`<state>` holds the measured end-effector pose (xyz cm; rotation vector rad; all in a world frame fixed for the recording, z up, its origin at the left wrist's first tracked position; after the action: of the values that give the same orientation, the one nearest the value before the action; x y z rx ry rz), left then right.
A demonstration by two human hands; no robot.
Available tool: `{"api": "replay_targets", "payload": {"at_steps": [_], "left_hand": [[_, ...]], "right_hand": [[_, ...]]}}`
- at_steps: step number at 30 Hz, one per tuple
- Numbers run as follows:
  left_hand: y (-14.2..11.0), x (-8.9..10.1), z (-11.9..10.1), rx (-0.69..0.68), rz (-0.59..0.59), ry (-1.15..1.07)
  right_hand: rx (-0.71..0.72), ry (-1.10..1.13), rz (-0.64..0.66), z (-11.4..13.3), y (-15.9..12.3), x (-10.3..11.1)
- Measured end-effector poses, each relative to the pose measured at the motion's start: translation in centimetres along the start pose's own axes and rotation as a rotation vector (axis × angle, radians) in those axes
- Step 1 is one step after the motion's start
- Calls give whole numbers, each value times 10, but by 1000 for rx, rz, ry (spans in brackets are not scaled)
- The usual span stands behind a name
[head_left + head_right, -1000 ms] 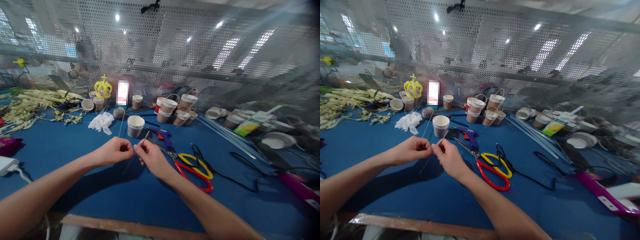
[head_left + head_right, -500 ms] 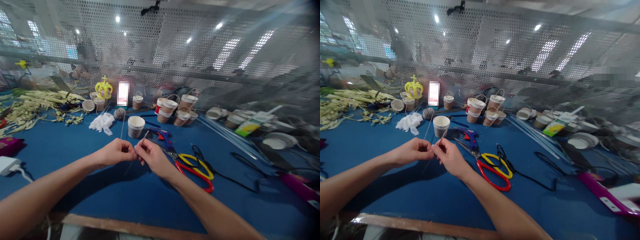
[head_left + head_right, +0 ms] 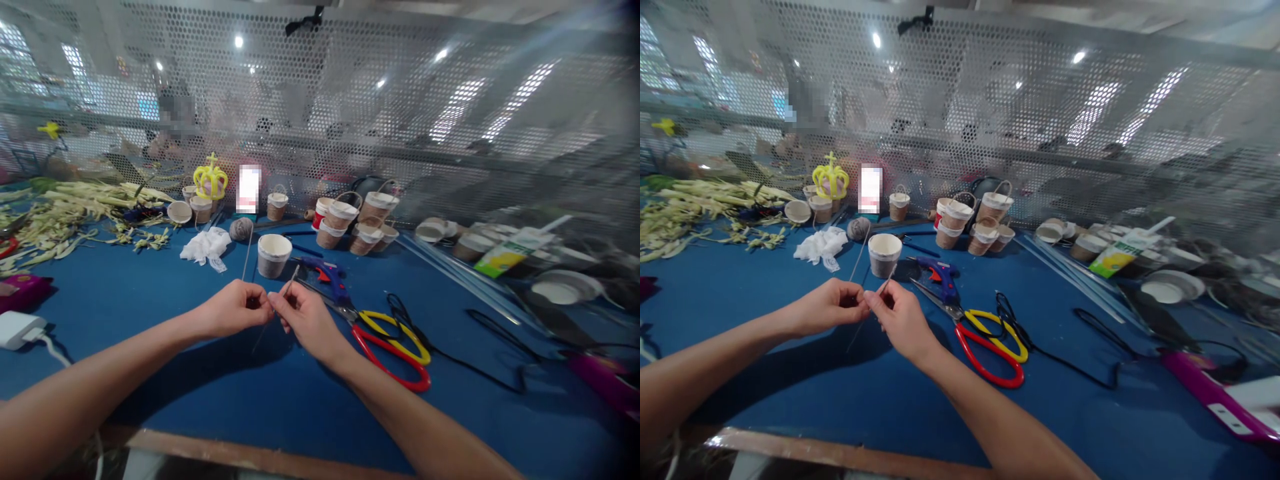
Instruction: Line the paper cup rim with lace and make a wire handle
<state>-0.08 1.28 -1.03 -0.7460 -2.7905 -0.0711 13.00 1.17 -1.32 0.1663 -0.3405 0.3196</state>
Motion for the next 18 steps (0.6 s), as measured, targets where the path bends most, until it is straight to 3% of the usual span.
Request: {"api": "replay_targets", "payload": {"at_steps": [7,18], "left_hand": [[0,3,-1,48,51,-111],[-1,7,-7,12,11,90]], "right_hand": [[33,56,105,5,-1,1],[46,-147,4,1,0,2]]}}
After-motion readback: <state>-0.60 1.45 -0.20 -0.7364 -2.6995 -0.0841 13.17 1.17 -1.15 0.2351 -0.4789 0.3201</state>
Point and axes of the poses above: each hand's wrist, its own y-axis towards the middle knuckle, its own x-axis out of the back of the hand, z = x × y, the point moved 3 cm from there along y, towards the middle knuckle, and after that the axes turned 4 degrees about -y, right-handed, at the moved point
